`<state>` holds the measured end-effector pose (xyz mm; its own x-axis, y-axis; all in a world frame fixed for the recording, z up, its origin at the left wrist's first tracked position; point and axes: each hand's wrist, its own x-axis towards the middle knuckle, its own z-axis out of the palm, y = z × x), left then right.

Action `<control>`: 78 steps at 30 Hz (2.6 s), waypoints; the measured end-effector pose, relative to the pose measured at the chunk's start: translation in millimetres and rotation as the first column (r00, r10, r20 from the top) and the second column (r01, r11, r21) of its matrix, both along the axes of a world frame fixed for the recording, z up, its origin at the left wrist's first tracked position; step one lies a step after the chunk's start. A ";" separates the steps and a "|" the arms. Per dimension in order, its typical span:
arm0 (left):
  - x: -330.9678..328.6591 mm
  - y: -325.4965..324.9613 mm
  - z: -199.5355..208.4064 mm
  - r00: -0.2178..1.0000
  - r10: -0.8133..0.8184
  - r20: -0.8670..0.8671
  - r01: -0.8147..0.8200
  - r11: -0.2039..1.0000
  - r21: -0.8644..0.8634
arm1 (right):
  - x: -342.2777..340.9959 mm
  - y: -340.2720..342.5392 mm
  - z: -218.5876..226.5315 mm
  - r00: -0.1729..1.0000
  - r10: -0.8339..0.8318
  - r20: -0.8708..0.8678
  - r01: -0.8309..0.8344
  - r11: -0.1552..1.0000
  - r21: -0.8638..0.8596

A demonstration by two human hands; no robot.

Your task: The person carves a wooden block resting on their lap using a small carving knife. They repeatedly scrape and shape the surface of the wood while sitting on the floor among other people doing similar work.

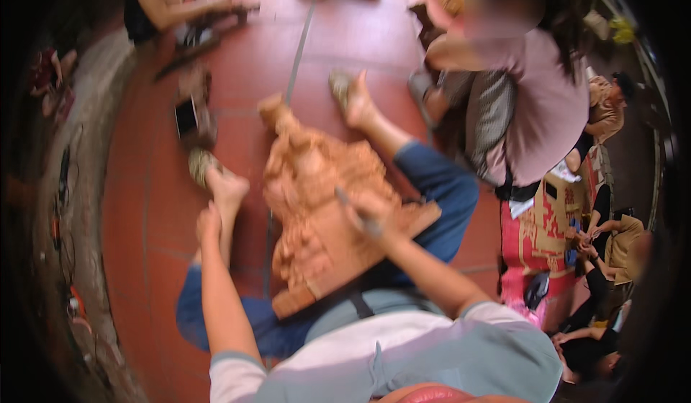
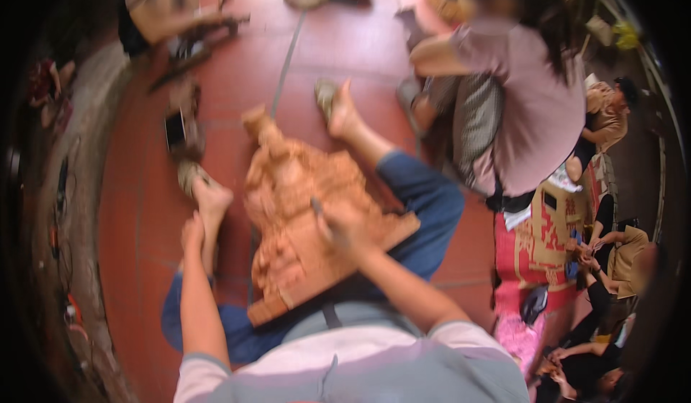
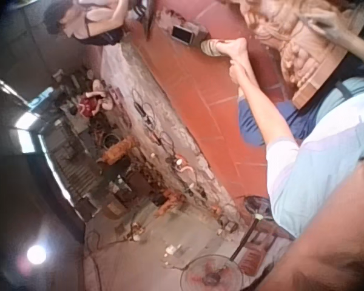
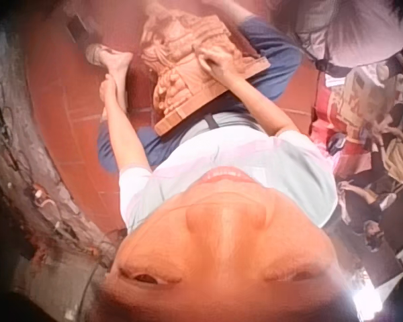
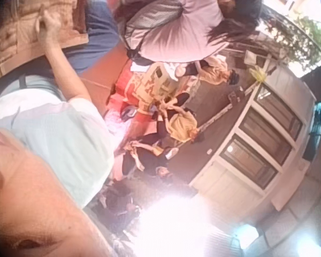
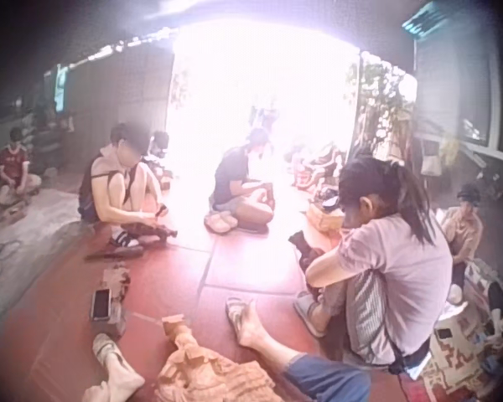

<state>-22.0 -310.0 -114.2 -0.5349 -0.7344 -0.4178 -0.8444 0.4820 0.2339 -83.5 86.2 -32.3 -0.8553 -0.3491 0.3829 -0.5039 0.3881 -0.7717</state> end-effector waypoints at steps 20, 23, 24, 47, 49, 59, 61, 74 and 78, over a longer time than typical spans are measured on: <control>18.2 -21.8 -0.8 0.999 0.020 0.031 -0.023 0.996 0.090 | -10.0 -19.3 36.3 0.988 -0.022 0.155 0.022 1.000 0.003; 19.6 -19.2 0.2 0.999 0.003 0.034 -0.005 0.998 0.057 | -0.8 -15.3 40.6 0.993 0.013 0.119 -0.011 1.000 -0.012; 18.6 -19.7 -0.1 1.000 0.013 0.028 -0.015 0.998 0.056 | -2.8 -16.7 41.2 0.995 0.009 0.096 -0.007 1.000 -0.028; 15.9 -11.1 7.9 1.000 0.018 0.020 -0.020 0.998 0.052 | -12.4 -9.2 29.8 0.998 0.064 0.021 -0.065 0.996 0.053; 15.7 -8.9 10.6 1.000 -0.012 0.026 0.012 1.000 0.020 | -4.2 -6.9 16.2 0.991 0.091 -0.094 -0.081 0.991 0.102; 19.9 -26.7 -18.3 0.999 -0.038 -0.004 0.038 0.996 0.082 | 0.7 -15.6 30.0 0.996 0.083 -0.025 -0.077 0.980 0.183; 17.0 -21.3 -11.0 1.000 -0.006 0.010 0.005 0.998 0.057 | 0.7 -5.7 20.2 0.990 0.132 0.044 -0.136 0.983 0.124; 10.3 -41.3 -19.7 0.999 0.013 0.036 -0.018 0.989 0.144 | -13.8 -14.7 40.0 0.988 0.071 0.137 -0.080 0.995 0.061; 6.0 -30.6 -18.4 0.998 0.051 0.047 -0.055 0.994 0.095 | -3.5 -10.6 11.1 0.995 0.103 -0.002 -0.101 0.980 0.174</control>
